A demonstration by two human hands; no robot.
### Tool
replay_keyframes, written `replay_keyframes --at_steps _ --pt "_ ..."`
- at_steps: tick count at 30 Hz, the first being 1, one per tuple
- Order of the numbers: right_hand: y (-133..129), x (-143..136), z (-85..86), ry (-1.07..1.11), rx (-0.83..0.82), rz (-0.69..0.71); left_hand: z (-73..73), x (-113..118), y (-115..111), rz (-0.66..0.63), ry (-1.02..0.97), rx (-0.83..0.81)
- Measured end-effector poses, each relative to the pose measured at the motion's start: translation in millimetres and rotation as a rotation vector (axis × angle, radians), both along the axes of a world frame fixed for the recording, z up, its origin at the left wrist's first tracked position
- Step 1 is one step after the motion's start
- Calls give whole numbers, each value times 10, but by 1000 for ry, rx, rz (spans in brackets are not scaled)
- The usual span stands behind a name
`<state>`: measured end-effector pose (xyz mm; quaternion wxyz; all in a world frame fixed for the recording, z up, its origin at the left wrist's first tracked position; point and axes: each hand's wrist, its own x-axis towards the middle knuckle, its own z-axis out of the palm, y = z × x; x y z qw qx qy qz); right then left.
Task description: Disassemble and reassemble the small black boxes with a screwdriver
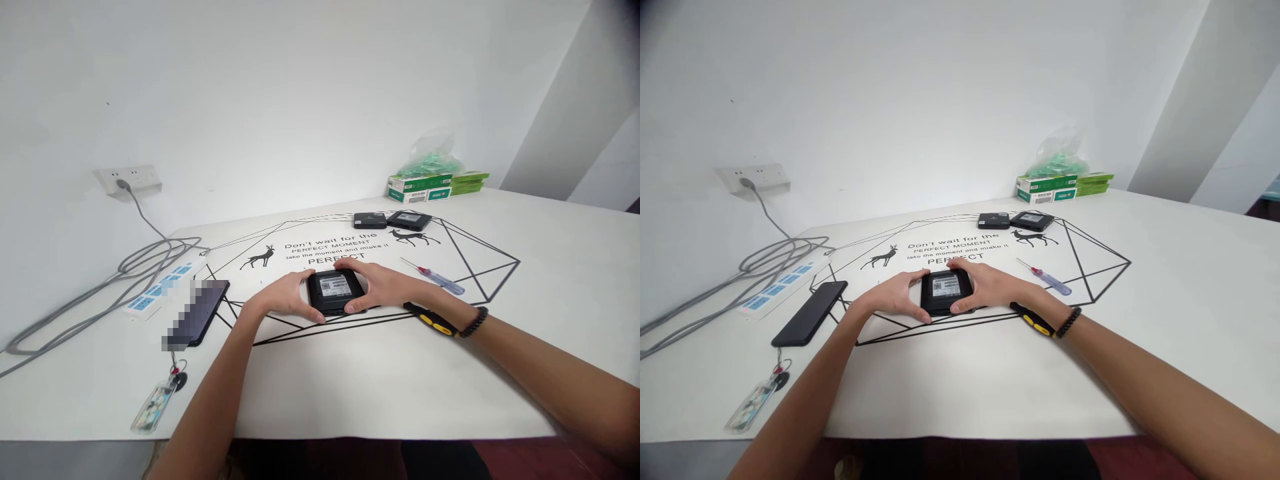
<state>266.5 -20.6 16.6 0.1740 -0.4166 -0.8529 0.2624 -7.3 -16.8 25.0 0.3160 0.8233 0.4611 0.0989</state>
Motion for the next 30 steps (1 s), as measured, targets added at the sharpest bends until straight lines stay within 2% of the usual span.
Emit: replay_keyframes --at_steps 14,30 --pt "17 -29 -20 -17 109 16 95 65 7 -3 25 32" --pt "-34 -66 -3 -38 96 6 37 49 -14 9 -21 29"
